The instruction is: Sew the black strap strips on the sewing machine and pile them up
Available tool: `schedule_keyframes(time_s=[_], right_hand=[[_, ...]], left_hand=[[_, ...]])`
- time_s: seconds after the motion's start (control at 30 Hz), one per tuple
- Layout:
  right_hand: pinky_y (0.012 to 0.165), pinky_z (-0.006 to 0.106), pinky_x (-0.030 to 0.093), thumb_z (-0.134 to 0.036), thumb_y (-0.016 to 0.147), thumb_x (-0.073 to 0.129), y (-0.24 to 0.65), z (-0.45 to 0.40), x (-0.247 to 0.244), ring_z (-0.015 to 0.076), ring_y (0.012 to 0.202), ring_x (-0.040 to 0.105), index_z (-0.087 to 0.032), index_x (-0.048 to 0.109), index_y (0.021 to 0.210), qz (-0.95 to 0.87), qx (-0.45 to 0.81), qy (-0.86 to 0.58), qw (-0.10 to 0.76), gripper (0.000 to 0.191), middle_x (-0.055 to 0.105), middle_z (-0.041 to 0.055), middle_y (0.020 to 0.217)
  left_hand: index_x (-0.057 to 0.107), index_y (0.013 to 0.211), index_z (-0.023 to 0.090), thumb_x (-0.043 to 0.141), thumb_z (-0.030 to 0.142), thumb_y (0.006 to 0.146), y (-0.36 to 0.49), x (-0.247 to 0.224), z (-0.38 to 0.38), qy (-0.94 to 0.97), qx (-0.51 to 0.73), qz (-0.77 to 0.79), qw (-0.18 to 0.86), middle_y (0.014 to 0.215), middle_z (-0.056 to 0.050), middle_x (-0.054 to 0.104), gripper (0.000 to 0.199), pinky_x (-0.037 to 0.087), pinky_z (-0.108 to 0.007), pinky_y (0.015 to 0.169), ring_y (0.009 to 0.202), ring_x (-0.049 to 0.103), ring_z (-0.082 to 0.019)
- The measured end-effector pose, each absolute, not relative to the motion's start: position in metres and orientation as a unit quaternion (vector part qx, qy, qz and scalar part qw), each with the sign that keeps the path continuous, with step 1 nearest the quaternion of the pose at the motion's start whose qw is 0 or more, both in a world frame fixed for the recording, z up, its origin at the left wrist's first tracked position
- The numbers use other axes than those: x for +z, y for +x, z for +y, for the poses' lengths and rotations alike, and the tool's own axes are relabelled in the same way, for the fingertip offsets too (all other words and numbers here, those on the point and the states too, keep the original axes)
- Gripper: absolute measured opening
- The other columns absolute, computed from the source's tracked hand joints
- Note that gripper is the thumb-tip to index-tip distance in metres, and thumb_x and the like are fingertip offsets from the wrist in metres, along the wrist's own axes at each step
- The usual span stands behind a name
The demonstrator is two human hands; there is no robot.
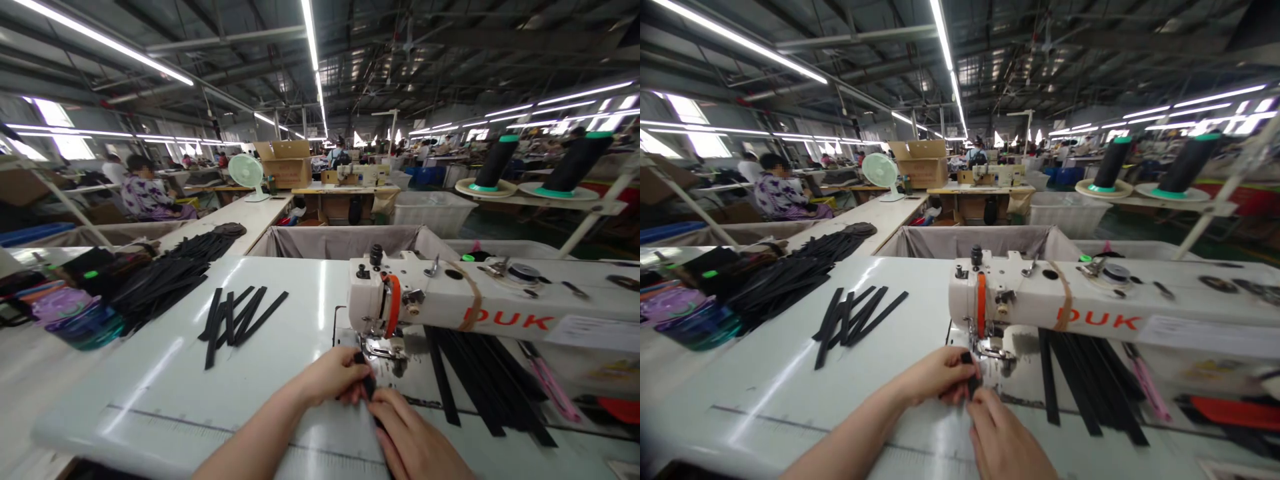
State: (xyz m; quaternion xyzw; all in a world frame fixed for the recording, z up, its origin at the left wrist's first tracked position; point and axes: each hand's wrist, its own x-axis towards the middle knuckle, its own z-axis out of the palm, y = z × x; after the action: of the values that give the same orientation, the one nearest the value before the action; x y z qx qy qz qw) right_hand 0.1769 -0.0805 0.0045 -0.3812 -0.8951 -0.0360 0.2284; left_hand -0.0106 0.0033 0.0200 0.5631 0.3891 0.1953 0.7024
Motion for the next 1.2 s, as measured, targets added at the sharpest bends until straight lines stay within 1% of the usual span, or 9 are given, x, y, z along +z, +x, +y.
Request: schedule_keyframes(time_s=[0.1, 0.17, 0.23, 0.3, 0.4, 0.53, 0.67, 0.97, 1.2], right_hand=[[0.091, 0.027, 0.050, -0.004, 0.085, 0.032, 0.174, -0.059, 0.025, 0.0171, 0.113, 0.058, -0.021, 0.053, 0.123, -0.913, 0.094, -0.316, 0.239, 0.047, 0.058, 0.0105, 0.126], [0.089, 0.027, 0.051, -0.001, 0.084, 0.033, 0.175, -0.047, 0.027, 0.0175, 0.112, 0.059, -0.019, 0.055, 0.123, -0.924, 0.052, -0.289, 0.243, 0.048, 0.060, 0.0107, 0.123], [0.081, 0.027, 0.054, 0.002, 0.083, 0.034, 0.174, -0.042, 0.021, 0.0188, 0.102, 0.063, -0.015, 0.056, 0.122, -0.932, -0.032, -0.267, 0.241, 0.048, 0.065, 0.0110, 0.114], [0.076, 0.028, 0.054, 0.004, 0.081, 0.035, 0.172, -0.042, 0.010, 0.0199, 0.093, 0.066, -0.013, 0.058, 0.118, -0.926, -0.105, -0.265, 0.245, 0.047, 0.068, 0.0104, 0.104], [0.077, 0.030, 0.054, 0.003, 0.080, 0.035, 0.168, -0.045, -0.004, 0.0203, 0.088, 0.066, -0.012, 0.061, 0.112, -0.906, -0.155, -0.294, 0.263, 0.044, 0.069, 0.0097, 0.098], [0.076, 0.029, 0.054, 0.001, 0.082, 0.035, 0.167, -0.044, -0.012, 0.0196, 0.088, 0.066, -0.010, 0.061, 0.113, -0.896, -0.163, -0.319, 0.262, 0.042, 0.069, 0.0122, 0.100], [0.077, 0.029, 0.054, -0.001, 0.084, 0.034, 0.168, -0.040, -0.019, 0.0195, 0.092, 0.066, -0.010, 0.061, 0.112, -0.892, -0.176, -0.322, 0.265, 0.040, 0.070, 0.0125, 0.102], [0.075, 0.029, 0.055, 0.001, 0.086, 0.032, 0.167, -0.040, -0.014, 0.0194, 0.089, 0.067, -0.008, 0.063, 0.109, -0.890, -0.175, -0.330, 0.260, 0.040, 0.070, 0.0125, 0.100], [0.073, 0.031, 0.056, -0.007, 0.093, 0.033, 0.170, -0.037, -0.013, 0.0197, 0.090, 0.066, -0.011, 0.063, 0.108, -0.898, -0.136, -0.321, 0.267, 0.034, 0.069, 0.0110, 0.099]], left_hand=[[0.054, 0.076, 0.016, 0.064, 0.052, 0.074, -0.026, 0.017, 0.017, 0.555, 0.216, 0.395, 0.699, 0.042, 0.007, 0.049, 0.038, 0.025, -0.018, 0.038, 0.034, 0.035, -0.005], [0.053, 0.076, 0.016, 0.058, 0.045, 0.080, -0.027, 0.013, 0.023, 0.570, 0.235, 0.430, 0.660, 0.040, 0.008, 0.045, 0.029, 0.025, -0.020, 0.039, 0.033, 0.033, -0.006], [0.053, 0.077, 0.017, 0.055, 0.033, 0.084, -0.021, 0.008, 0.026, 0.604, 0.267, 0.490, 0.569, 0.041, 0.009, 0.044, 0.017, 0.029, -0.021, 0.041, 0.035, 0.038, -0.009], [0.054, 0.084, 0.017, 0.056, 0.021, 0.082, -0.013, 0.005, 0.024, 0.646, 0.302, 0.537, 0.450, 0.050, 0.008, 0.051, 0.004, 0.037, -0.023, 0.049, 0.044, 0.048, -0.011], [0.057, 0.095, 0.018, 0.062, 0.011, 0.078, -0.007, 0.005, 0.015, 0.711, 0.296, 0.574, 0.279, 0.078, 0.001, 0.063, 0.019, 0.046, -0.028, 0.068, 0.071, 0.059, -0.016], [0.064, 0.081, 0.018, 0.061, 0.016, 0.085, -0.007, 0.009, 0.001, 0.805, 0.217, 0.532, 0.147, 0.097, -0.006, 0.065, 0.005, 0.045, -0.038, 0.086, 0.093, 0.056, -0.023], [0.064, 0.078, 0.017, 0.051, 0.013, 0.090, -0.005, 0.004, -0.003, 0.843, 0.208, 0.478, 0.133, 0.094, -0.005, 0.067, 0.019, 0.045, -0.036, 0.085, 0.088, 0.056, -0.021], [0.064, 0.078, 0.019, 0.048, 0.012, 0.091, -0.006, 0.004, -0.003, 0.840, 0.252, 0.458, 0.145, 0.095, -0.003, 0.068, 0.023, 0.046, -0.035, 0.082, 0.087, 0.057, -0.020], [0.065, 0.082, 0.019, 0.046, 0.009, 0.090, 0.001, -0.012, 0.001, 0.842, 0.231, 0.470, 0.129, 0.094, -0.004, 0.066, 0.022, 0.047, -0.036, 0.083, 0.086, 0.056, -0.020]])
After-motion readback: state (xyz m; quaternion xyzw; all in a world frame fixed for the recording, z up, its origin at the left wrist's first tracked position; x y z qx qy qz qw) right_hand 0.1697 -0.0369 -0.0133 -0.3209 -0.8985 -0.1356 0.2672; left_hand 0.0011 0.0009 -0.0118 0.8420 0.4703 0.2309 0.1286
